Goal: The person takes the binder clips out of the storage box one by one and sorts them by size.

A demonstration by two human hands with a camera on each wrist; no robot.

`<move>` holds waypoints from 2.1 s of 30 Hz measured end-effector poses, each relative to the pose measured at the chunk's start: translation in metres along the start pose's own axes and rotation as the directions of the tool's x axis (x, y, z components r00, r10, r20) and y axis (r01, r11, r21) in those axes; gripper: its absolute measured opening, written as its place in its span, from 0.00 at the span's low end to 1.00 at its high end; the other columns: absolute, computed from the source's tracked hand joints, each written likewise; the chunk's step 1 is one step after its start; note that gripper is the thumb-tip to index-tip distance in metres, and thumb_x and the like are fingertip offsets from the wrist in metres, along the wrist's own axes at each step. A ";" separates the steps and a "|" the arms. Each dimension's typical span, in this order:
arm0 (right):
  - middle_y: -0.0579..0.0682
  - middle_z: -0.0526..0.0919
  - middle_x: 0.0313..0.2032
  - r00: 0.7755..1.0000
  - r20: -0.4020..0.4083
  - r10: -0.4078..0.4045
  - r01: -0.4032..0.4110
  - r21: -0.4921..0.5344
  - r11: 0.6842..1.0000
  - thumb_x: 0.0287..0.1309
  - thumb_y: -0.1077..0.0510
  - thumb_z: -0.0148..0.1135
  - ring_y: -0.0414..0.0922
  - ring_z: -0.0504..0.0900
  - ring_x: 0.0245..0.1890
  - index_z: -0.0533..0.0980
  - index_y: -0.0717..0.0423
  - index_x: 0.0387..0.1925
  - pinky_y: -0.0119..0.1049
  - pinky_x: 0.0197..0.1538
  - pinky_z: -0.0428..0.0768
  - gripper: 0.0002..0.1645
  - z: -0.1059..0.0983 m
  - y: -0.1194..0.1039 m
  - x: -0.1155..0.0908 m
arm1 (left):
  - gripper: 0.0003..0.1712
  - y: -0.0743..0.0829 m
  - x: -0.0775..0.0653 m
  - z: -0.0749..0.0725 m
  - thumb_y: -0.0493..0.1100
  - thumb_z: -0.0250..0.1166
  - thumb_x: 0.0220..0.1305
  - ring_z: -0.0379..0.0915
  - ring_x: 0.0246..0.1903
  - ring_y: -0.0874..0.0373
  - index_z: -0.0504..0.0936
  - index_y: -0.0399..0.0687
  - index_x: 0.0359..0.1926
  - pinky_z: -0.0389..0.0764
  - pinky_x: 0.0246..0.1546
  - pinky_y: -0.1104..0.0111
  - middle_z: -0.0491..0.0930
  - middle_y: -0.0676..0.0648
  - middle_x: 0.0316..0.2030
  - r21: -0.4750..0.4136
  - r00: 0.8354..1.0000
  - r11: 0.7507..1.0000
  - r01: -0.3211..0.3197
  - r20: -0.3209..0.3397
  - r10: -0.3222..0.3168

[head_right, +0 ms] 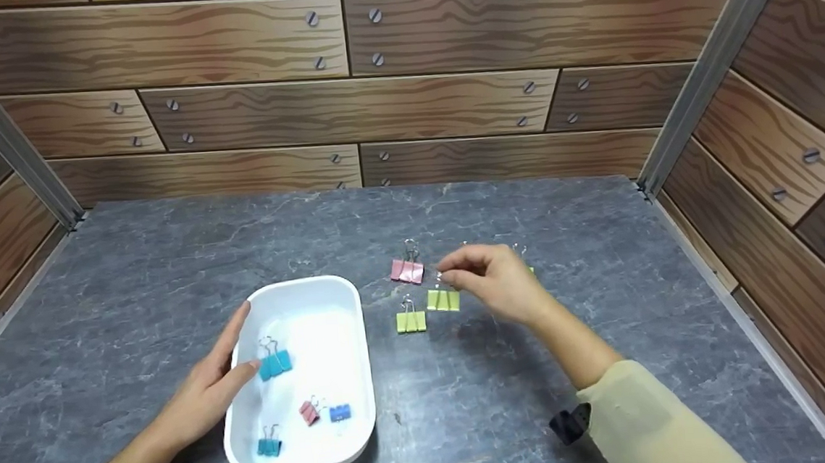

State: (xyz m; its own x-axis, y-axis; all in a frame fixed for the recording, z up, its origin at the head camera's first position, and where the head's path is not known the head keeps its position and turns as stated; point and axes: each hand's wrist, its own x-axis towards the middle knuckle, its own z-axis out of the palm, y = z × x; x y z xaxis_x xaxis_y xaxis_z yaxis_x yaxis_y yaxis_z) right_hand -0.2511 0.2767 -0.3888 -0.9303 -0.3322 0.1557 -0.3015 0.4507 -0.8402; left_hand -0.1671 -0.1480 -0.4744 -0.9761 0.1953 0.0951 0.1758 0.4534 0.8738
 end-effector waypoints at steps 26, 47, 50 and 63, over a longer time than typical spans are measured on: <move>0.59 0.88 0.44 0.992 0.058 0.114 -0.113 -0.020 0.993 0.70 0.64 0.67 0.41 0.86 0.42 0.85 0.68 0.51 0.36 0.48 0.85 0.13 -0.008 0.048 -0.012 | 0.47 -0.001 0.000 0.000 0.46 0.59 0.77 0.52 0.80 0.49 0.45 0.65 0.87 0.60 0.76 0.47 0.51 0.48 0.83 -0.016 1.000 1.000 -0.011 0.007 0.011; 0.59 0.89 0.44 0.993 0.058 0.100 -0.097 -0.049 0.994 0.70 0.63 0.68 0.38 0.84 0.41 0.86 0.66 0.50 0.29 0.46 0.82 0.12 -0.009 0.061 -0.010 | 0.46 -0.001 -0.001 0.001 0.46 0.58 0.77 0.57 0.78 0.48 0.46 0.62 0.87 0.66 0.72 0.48 0.52 0.45 0.83 -0.014 0.999 0.999 -0.033 -0.005 0.033; 0.59 0.89 0.43 0.993 0.059 0.102 -0.100 -0.050 0.994 0.70 0.64 0.67 0.38 0.84 0.41 0.86 0.66 0.50 0.30 0.45 0.83 0.12 -0.010 0.063 -0.010 | 0.47 -0.001 -0.001 0.000 0.46 0.59 0.77 0.54 0.79 0.48 0.46 0.63 0.87 0.62 0.74 0.47 0.51 0.47 0.83 -0.010 1.000 1.000 -0.029 -0.003 0.029; 0.62 0.88 0.46 0.992 0.010 0.124 -0.123 -0.025 0.992 0.72 0.62 0.67 0.41 0.87 0.41 0.84 0.69 0.54 0.33 0.45 0.85 0.16 -0.017 0.053 -0.012 | 0.47 0.000 0.000 0.000 0.46 0.58 0.77 0.48 0.81 0.49 0.44 0.65 0.87 0.54 0.78 0.47 0.49 0.49 0.84 0.011 1.000 1.000 -0.006 -0.004 0.006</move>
State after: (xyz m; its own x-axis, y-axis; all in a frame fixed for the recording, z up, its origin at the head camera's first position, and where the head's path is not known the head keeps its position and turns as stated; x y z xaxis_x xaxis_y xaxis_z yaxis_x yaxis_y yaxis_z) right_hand -0.2594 0.3181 -0.4261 -0.9582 -0.2824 0.0452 -0.1896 0.5090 -0.8396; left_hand -0.1667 -0.1475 -0.4744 -0.9755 0.1949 0.1017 0.1827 0.4617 0.8680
